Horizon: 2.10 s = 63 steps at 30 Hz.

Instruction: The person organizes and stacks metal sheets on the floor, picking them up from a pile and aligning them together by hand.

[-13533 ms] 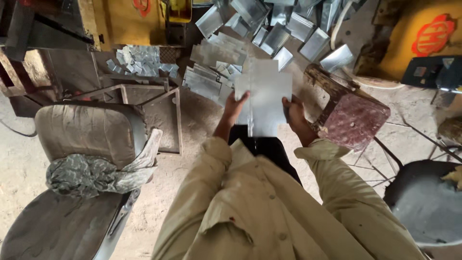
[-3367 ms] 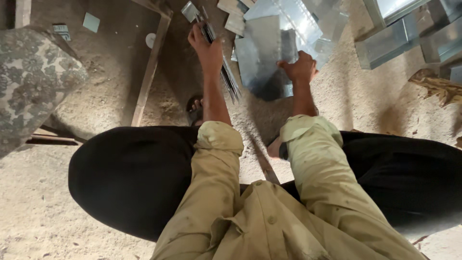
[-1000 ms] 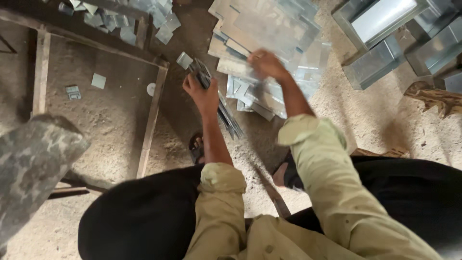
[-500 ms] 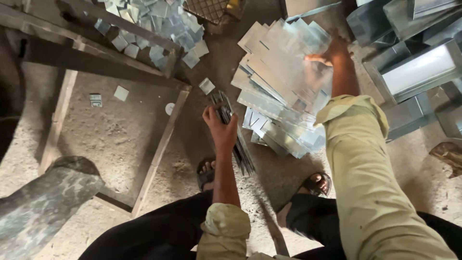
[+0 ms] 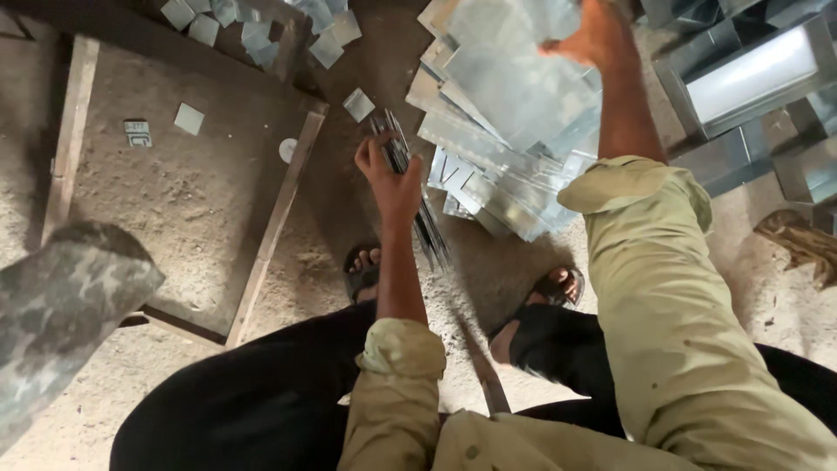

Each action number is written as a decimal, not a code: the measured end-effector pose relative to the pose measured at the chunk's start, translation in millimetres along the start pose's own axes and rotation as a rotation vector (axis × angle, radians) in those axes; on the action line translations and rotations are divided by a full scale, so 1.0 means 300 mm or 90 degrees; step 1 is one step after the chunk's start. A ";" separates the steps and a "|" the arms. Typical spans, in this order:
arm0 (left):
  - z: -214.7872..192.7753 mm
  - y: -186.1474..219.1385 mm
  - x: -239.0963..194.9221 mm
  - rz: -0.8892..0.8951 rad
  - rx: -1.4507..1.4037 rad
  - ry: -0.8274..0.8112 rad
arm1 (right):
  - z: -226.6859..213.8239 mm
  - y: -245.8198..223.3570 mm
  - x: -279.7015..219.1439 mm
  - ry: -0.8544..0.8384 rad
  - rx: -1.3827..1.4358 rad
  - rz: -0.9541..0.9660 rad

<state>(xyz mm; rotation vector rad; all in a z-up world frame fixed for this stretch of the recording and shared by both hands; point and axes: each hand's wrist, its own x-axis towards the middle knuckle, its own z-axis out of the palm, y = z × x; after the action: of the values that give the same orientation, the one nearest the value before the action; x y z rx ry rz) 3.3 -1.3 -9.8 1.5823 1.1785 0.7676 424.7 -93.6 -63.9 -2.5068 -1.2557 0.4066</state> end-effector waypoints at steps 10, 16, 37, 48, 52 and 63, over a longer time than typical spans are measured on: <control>-0.011 0.000 0.022 -0.026 -0.032 0.017 | -0.053 -0.573 -0.383 -0.177 0.224 0.103; 0.000 -0.029 0.035 -0.035 -0.070 0.030 | 0.050 -0.725 -0.565 -0.104 0.208 0.076; -0.074 -0.086 0.003 -0.032 -0.015 0.008 | 0.307 -0.020 -0.012 0.042 0.080 0.168; -0.044 -0.035 0.013 -0.056 -0.011 -0.001 | 0.177 -0.024 0.177 -0.312 -0.081 0.258; -0.048 -0.029 -0.006 -0.063 -0.007 0.000 | 0.181 0.000 0.167 -0.272 -0.057 0.272; -0.048 -0.005 0.015 -0.078 -0.034 -0.015 | 0.175 -0.003 0.127 -0.250 -0.030 0.244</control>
<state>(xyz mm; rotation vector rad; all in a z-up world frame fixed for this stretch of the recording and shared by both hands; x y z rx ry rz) -8.5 7.8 -7.0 1.4573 1.2171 0.6927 425.7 -54.6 -115.8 -2.7994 -0.8998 1.0103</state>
